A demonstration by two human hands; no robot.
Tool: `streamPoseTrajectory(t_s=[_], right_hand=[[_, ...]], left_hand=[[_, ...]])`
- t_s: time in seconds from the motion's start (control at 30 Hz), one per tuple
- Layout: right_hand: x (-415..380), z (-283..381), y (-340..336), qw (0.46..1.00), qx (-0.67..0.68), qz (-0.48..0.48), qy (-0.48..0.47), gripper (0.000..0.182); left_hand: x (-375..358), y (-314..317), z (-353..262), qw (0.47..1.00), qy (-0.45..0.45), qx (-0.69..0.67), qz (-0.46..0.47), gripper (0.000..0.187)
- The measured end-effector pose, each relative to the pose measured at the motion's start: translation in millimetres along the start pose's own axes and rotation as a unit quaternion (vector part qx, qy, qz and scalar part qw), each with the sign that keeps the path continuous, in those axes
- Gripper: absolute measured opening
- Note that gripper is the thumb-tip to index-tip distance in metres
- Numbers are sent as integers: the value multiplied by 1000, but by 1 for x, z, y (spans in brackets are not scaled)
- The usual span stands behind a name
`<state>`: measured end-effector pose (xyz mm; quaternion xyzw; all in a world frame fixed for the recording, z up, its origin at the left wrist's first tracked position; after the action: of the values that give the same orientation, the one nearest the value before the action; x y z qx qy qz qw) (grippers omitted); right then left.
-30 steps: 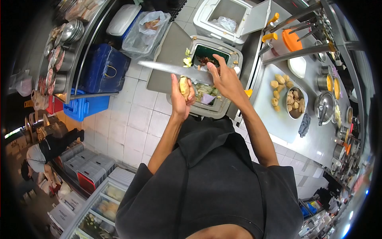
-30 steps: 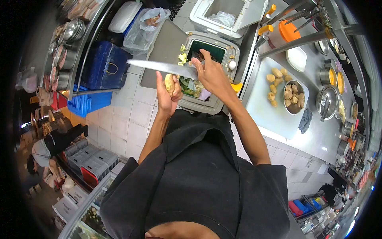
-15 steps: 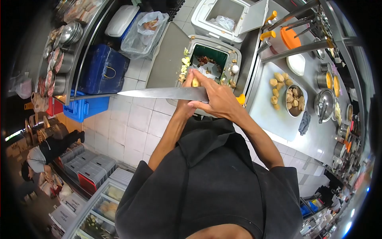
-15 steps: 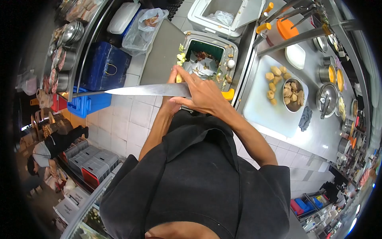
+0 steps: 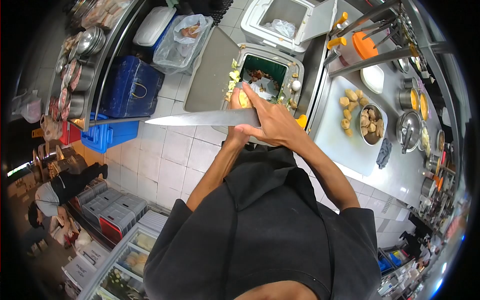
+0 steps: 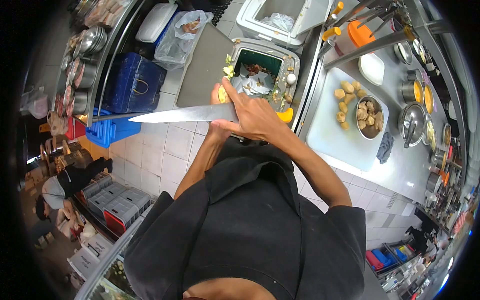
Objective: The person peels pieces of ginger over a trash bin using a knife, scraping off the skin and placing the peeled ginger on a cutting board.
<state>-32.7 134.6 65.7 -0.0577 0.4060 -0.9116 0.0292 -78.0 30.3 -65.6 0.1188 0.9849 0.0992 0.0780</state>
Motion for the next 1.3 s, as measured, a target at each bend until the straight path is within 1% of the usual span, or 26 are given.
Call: streamPoseTrajectory(t_s=[0.03, 0.1, 0.13, 0.2, 0.23, 0.27, 0.3, 0.33, 0.4, 0.43, 0.47, 0.5, 0.53, 0.6, 0.63, 0.7, 0.73, 0.8, 0.93, 0.97, 1.0, 1.03, 1.1, 1.23, 1.3], right_hand=[[2, -1, 0, 1000, -1, 0, -1, 98], [4, 0, -1, 1000, 6, -10, -13, 93], [4, 1, -3, 1000, 5, -10, -13, 93], [4, 4, -6, 1000, 3, 6, 6, 90], [5, 2, -5, 1000, 3, 6, 6, 90], [6, -1, -4, 1000, 4, -12, -8, 89], [7, -2, -4, 999, 6, -29, -22, 88], [8, -2, -5, 999, 6, -29, -22, 88], [10, 0, -9, 1000, 15, -21, -15, 86], [11, 3, -14, 1000, 15, -22, -15, 86], [12, 7, -18, 1000, 19, -12, -9, 86], [13, 9, -20, 1000, 23, -3, -2, 85], [13, 8, -19, 1000, 24, -3, -2, 85], [16, 6, -20, 999, 17, -22, -21, 85], [17, 6, -19, 999, 17, -22, -22, 85], [18, 5, -18, 999, 14, -26, -26, 84], [19, 4, -18, 999, 14, -26, -26, 84], [21, 2, -19, 999, 17, -40, -29, 81], [22, 2, -21, 997, 18, -61, -47, 80], [22, 1, -21, 997, 15, -56, -44, 80], [23, 1, -20, 998, 11, -51, -42, 80], [23, 1, -21, 998, 11, -51, -42, 80], [23, 5, -23, 997, 7, -55, -48, 80], [22, 10, -26, 997, -2, -57, -47, 83], [22, 9, -26, 998, 5, -47, -35, 84]], left_hand=[[-1, 2, -13, 1000, 1, 0, -1, 44], [-6, 10, -34, 985, -53, -162, 36, 41], [-7, 12, -36, 985, -53, -163, 36, 41], [-8, 15, -35, 979, -69, -194, 0, 40], [-8, 14, -32, 978, -70, -194, 1, 40], [-7, 12, -33, 995, -5, -101, 4, 43], [-7, 13, -41, 998, 60, -7, 7, 46], [-8, 15, -44, 998, 60, -7, 7, 46], [-9, 19, -45, 985, -56, -161, -11, 51], [-6, 19, -38, 985, -56, -160, -11, 51], [0, 15, -30, 994, 7, -101, -38, 51], [1, 14, -39, 995, 70, -41, -65, 51], [1, 10, -45, 995, 69, -40, -65, 51], [2, 9, -53, 989, -70, -121, 45, 55], [2, 8, -53, 989, -69, -121, 44, 55], [2, 7, -59, 997, -5, -61, 43, 55], [1, 9, -60, 997, -5, -61, 43, 55], [0, 12, -60, 994, -47, -103, 10, 54], [1, 19, -72, 990, -46, -134, 14, 54], [1, 20, -77, 995, -30, -99, -13, 50], [2, 20, -80, 997, -14, -64, -39, 52], [3, 16, -79, 997, -14, -63, -39, 52], [6, 12, -76, 998, -43, -53, 6, 54], [4, 14, -87, 999, -36, -33, 5, 55], [4, 16, -88, 998, -44, -49, -16, 54]])
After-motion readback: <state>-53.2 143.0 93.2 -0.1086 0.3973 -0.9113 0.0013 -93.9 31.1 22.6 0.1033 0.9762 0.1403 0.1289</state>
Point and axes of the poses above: each hand's wrist, its own x-axis towards the middle knuckle, its own y-axis out of the palm, z = x × y, the point moved 4 cm from there along x, towards the middle knuckle, and after that the axes turned 7 degrees about -z, right-handed, at the moved point
